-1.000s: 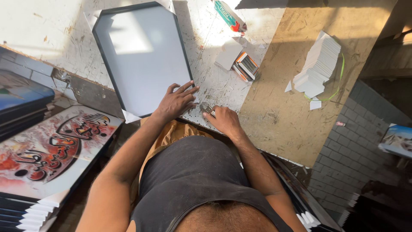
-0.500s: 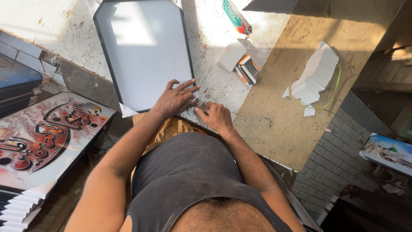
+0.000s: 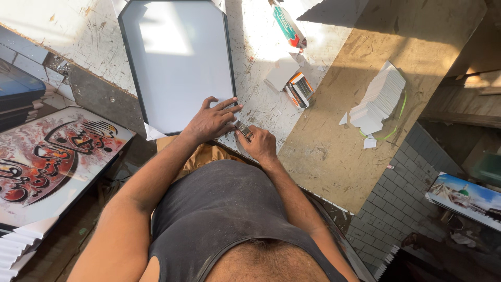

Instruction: The person repeatedly trims the edges of rectangular picture frames using a utility knife. They place each frame on a workbench, cut along the edges, and stack the finished frames. The person handles multiple frames one at a time, occasionally picking up new frames from a nearby stack.

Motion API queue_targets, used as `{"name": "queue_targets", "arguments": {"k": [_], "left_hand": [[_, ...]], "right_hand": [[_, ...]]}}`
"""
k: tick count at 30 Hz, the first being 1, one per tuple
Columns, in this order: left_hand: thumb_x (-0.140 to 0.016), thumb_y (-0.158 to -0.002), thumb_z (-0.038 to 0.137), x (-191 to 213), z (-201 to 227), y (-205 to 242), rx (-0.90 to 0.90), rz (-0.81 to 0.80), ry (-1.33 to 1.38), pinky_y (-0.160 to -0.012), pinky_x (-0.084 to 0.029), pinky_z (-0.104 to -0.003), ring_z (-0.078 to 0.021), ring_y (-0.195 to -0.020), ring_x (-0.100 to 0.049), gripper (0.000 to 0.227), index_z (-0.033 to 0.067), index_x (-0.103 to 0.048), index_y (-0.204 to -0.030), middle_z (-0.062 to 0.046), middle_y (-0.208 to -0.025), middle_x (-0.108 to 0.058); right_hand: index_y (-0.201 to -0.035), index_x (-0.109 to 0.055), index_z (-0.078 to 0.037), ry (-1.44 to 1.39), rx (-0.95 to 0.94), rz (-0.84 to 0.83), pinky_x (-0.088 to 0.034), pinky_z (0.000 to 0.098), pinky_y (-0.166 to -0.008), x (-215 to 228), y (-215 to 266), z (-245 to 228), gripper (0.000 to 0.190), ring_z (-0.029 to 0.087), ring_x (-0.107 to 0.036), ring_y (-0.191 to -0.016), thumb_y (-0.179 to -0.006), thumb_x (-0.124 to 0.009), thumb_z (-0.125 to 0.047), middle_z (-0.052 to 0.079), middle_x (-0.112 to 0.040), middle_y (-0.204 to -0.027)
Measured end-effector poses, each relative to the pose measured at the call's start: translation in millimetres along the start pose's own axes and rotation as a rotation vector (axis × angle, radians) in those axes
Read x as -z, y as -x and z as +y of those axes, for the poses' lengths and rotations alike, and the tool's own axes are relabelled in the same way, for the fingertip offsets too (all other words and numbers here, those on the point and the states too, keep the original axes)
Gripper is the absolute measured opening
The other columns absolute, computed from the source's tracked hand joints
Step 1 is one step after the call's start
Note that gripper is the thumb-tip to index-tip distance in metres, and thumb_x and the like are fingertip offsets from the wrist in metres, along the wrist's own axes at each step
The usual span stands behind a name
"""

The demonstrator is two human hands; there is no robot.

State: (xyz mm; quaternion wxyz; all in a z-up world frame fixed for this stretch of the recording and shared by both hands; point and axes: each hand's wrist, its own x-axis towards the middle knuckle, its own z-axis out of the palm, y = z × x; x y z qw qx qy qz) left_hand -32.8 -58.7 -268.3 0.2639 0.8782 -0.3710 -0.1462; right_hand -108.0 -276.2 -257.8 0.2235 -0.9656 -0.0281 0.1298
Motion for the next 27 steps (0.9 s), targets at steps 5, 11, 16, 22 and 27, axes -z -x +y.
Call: {"name": "queue_targets", "arguments": {"k": [5, 11, 16, 22, 27], "left_hand": [[-0.059, -0.095, 0.051, -5, -2, 1, -0.018, 0.037, 0.01, -0.119, -0.022, -0.057, -0.0126, -0.149, -0.031, 0.033, 0.0184, -0.066, -0.098, 0.005, -0.15, -0.054], [-0.06, -0.095, 0.053, -9, -7, 7, -0.022, 0.05, 0.039, -0.121, -0.021, -0.057, -0.0129, -0.151, -0.03, 0.036, 0.0177, -0.064, -0.102, 0.006, -0.153, -0.052], [-0.068, -0.084, 0.055, -10, -8, 8, -0.066, 0.089, 0.066, -0.12, -0.022, -0.056, -0.0183, -0.15, -0.03, 0.051, 0.014, -0.06, -0.113, -0.001, -0.158, -0.045], [-0.08, -0.075, 0.043, 13, -22, 62, 0.132, 0.024, -0.06, -0.12, -0.022, -0.056, -0.028, -0.149, -0.03, 0.051, 0.0101, -0.061, -0.109, -0.016, -0.16, -0.037], [-0.067, -0.087, 0.005, 39, -21, 117, 0.259, 0.005, -0.471, -0.12, -0.021, -0.049, -0.0184, -0.149, -0.036, 0.026, 0.0211, -0.065, -0.106, -0.005, -0.153, -0.05]], "right_hand": [[-0.077, -0.067, -0.003, 0.019, -0.018, -0.008, -0.049, 0.035, -0.041, 6, 2, -7, 0.044, 0.017, -0.062, -0.043, -0.095, -0.071, -0.044, 0.006, -0.061, -0.052], [-0.101, -0.071, -0.001, 0.072, -0.356, -0.306, -0.058, 0.0467, -0.063, 19, 16, -8, 0.056, 0.026, -0.072, -0.065, -0.093, -0.065, -0.056, 0.012, -0.069, -0.065], [-0.109, -0.07, 0.0, 0.122, -0.412, -0.399, -0.058, 0.0459, -0.068, 32, 26, -10, 0.071, 0.027, -0.072, -0.071, -0.09, -0.062, -0.068, 0.011, -0.07, -0.075], [-0.112, -0.068, -0.005, 0.162, -0.234, -0.174, -0.056, 0.0462, -0.072, 62, 36, -26, 0.071, 0.026, -0.069, -0.09, -0.087, -0.063, -0.071, 0.012, -0.07, -0.097], [-0.118, -0.068, -0.007, 0.076, 0.145, 0.118, -0.056, 0.0477, -0.089, 87, 27, -52, 0.059, 0.028, -0.064, -0.112, -0.087, -0.075, -0.056, 0.013, -0.067, -0.118]]}}
